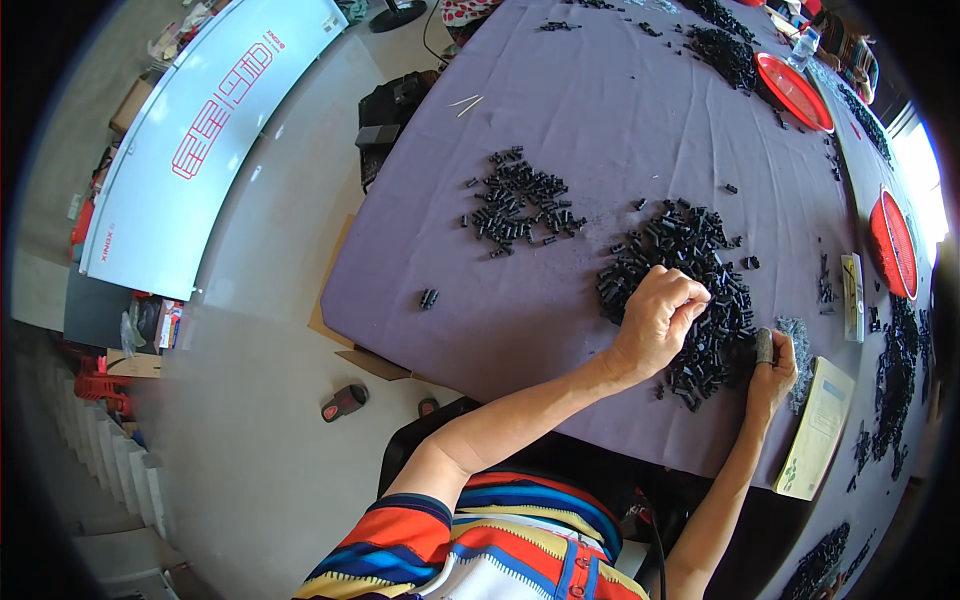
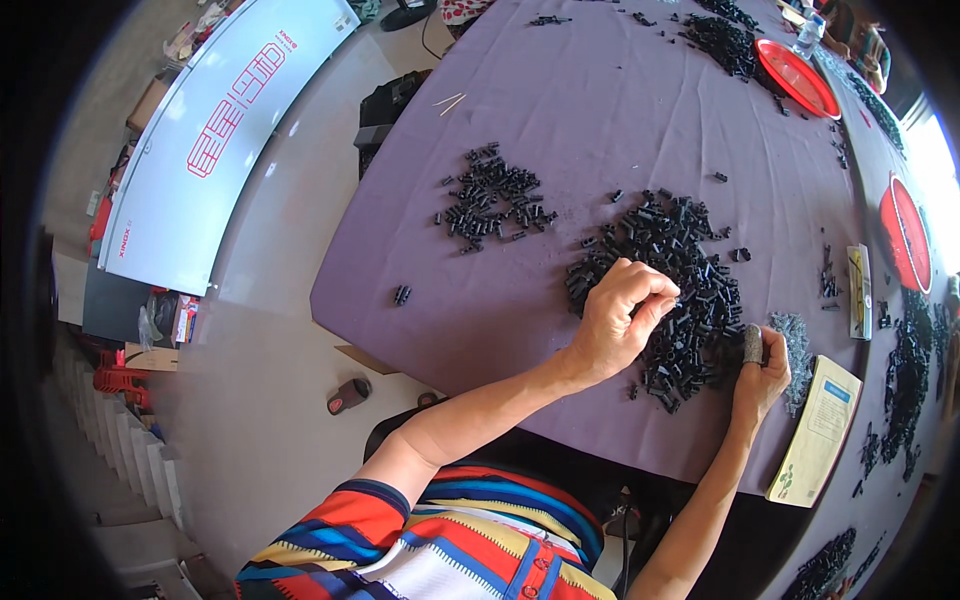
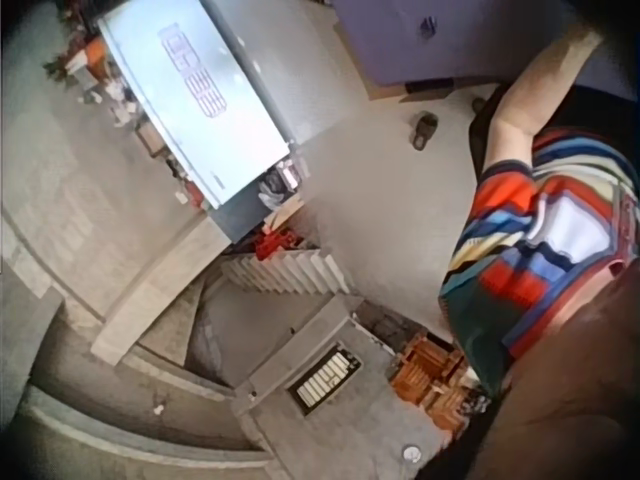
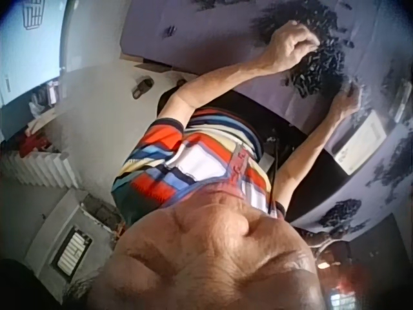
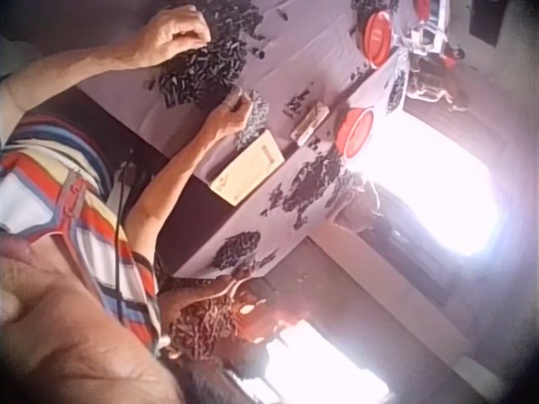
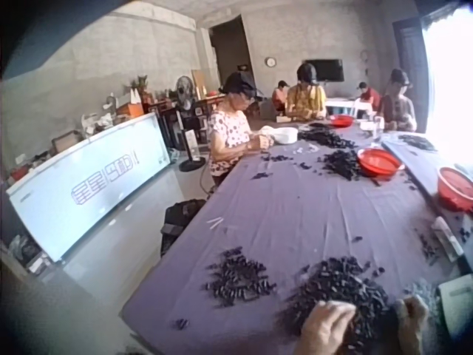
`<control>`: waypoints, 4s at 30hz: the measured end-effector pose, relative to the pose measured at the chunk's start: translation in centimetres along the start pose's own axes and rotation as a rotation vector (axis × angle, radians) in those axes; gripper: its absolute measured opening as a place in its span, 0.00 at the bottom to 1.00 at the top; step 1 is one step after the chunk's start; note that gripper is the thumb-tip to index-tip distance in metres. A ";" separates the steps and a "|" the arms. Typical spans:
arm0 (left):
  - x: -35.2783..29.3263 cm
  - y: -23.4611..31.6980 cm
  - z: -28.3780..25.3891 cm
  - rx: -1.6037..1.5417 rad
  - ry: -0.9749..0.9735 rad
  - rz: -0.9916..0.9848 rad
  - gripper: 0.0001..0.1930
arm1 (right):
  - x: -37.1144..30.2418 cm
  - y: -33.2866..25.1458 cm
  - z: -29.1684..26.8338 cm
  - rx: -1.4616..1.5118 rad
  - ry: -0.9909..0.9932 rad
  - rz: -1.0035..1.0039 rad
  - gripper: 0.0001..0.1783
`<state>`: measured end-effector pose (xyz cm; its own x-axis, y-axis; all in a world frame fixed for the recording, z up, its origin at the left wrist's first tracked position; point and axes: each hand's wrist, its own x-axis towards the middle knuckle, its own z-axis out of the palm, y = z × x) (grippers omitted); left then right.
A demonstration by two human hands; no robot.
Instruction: The person assembles small plastic components together by hand and sorts the plastic pieces into piles on the table.
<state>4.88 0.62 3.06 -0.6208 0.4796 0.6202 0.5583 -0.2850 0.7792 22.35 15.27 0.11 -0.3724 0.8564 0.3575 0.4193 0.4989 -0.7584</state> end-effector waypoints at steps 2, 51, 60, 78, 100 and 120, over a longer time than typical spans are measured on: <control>0.1 0.1 0.1 -0.006 -0.007 0.006 0.07 | 0.0 0.3 -0.1 -0.006 0.001 0.000 0.02; 0.0 -1.0 -0.6 -0.072 -0.034 -0.262 0.06 | 0.2 -1.5 0.2 0.023 0.049 -0.028 0.05; -0.3 2.0 0.7 -0.236 -0.154 -0.369 0.04 | -0.3 -2.5 -1.1 0.123 0.216 -0.307 0.08; -2.6 3.4 1.9 -0.484 -0.334 -0.649 0.03 | -4.2 -6.4 -2.4 0.235 -0.281 -0.294 0.21; -1.1 2.5 -1.5 -0.168 -0.297 -0.341 0.03 | -3.7 -6.1 -2.3 0.291 -0.097 -0.144 0.10; -1.2 -1.0 -4.6 -0.003 -0.012 -0.197 0.04 | -0.6 -5.3 -3.5 0.189 -0.111 0.020 0.19</control>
<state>2.56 -3.52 1.94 -0.7111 0.5365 0.4544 0.4248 -0.1872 0.8857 23.27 12.58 5.85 -0.4586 0.8409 0.2875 0.2686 0.4395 -0.8571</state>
